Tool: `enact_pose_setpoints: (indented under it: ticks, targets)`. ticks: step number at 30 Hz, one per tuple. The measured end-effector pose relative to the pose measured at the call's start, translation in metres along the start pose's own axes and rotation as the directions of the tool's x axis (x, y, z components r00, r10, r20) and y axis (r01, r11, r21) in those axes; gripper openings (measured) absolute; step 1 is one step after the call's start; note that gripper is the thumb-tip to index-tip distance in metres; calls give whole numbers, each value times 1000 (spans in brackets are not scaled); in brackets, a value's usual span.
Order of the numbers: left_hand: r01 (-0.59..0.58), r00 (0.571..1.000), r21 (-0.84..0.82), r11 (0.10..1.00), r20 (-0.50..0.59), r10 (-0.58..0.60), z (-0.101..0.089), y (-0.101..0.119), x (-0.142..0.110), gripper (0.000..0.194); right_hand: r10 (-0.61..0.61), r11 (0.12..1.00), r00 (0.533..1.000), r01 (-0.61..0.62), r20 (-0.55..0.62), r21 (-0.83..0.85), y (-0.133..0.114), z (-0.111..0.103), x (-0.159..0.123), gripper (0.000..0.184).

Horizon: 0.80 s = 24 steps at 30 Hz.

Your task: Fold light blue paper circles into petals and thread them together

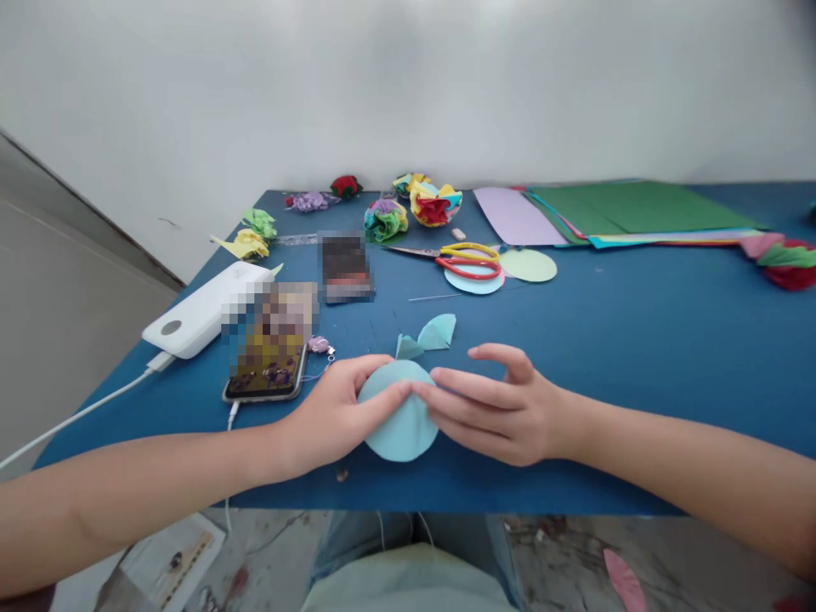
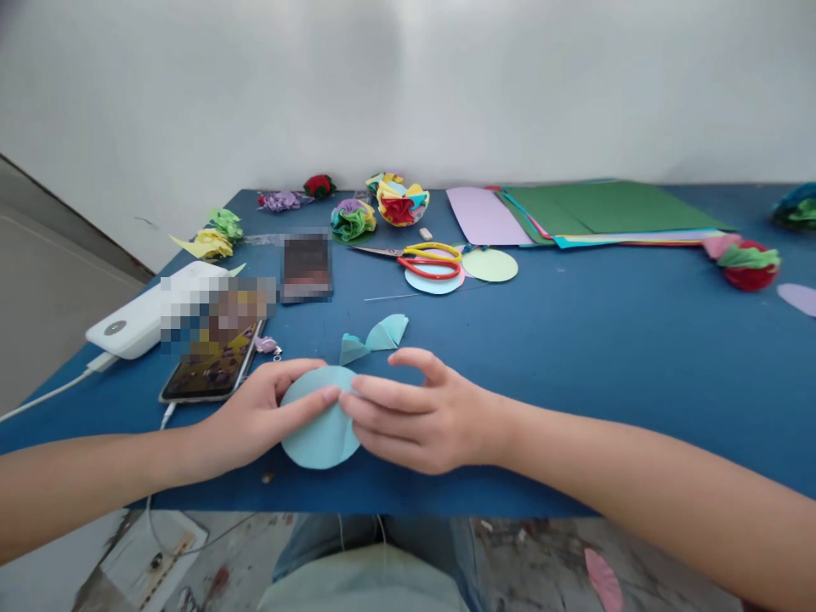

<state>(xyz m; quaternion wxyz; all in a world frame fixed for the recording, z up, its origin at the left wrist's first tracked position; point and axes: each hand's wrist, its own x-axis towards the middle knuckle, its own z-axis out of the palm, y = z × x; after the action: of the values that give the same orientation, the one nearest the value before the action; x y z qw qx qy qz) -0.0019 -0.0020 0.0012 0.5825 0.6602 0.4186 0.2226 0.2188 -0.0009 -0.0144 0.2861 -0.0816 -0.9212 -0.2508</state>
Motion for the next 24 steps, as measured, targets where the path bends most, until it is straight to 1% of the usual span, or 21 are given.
enact_pose_setpoints:
  ticks: [2,4,6,7,8,9,11,13,15,17,19,20,22,24]
  targets:
    - [-2,999,-70,998,-51,-2,3,-1,1,20,-28,993,999,31,28,-113,0,0,2,21]
    - [10,999,-143,990,-50,-17,5,-2,2,20,-104,977,994,111,45,-183,-1,-2,3,22]
    - [21,999,-176,984,-36,-28,6,-2,3,21,-153,970,987,159,43,-183,-4,-4,3,23]
    - [20,999,-175,984,-35,-27,6,-3,3,22,-143,977,989,145,27,-154,-6,-4,3,23]
    - [16,999,-170,985,-37,-22,6,-3,3,23,-103,989,995,103,9,-108,-7,-4,2,23]
    - [9,999,-161,987,-39,-16,6,-3,3,24,-34,998,999,33,-10,-46,-8,-4,2,21]
    - [-2,999,-138,990,-35,-3,6,-3,3,27,150,984,989,-147,-18,104,-9,-2,2,12]
    - [-16,1000,-109,994,-12,14,6,-3,2,28,320,919,947,-313,10,239,-9,1,3,2]
    - [-47,999,-68,997,8,48,5,-3,1,27,450,832,891,-441,56,336,-10,3,4,5]
    - [-96,995,-32,995,24,97,4,-3,0,26,555,738,825,-549,109,393,-10,5,5,6]
    - [-140,988,-52,989,62,143,4,-2,-1,32,618,662,772,-612,146,433,-11,7,5,7]
    - [-162,982,-86,983,85,169,4,-3,-1,38,632,641,760,-622,151,449,-11,7,5,7]
    - [-193,968,-141,971,132,212,5,-3,-1,49,637,632,758,-616,138,470,-10,9,5,8]
    - [-190,968,-112,975,144,206,6,-5,-1,46,636,638,762,-608,121,472,-9,10,6,8]
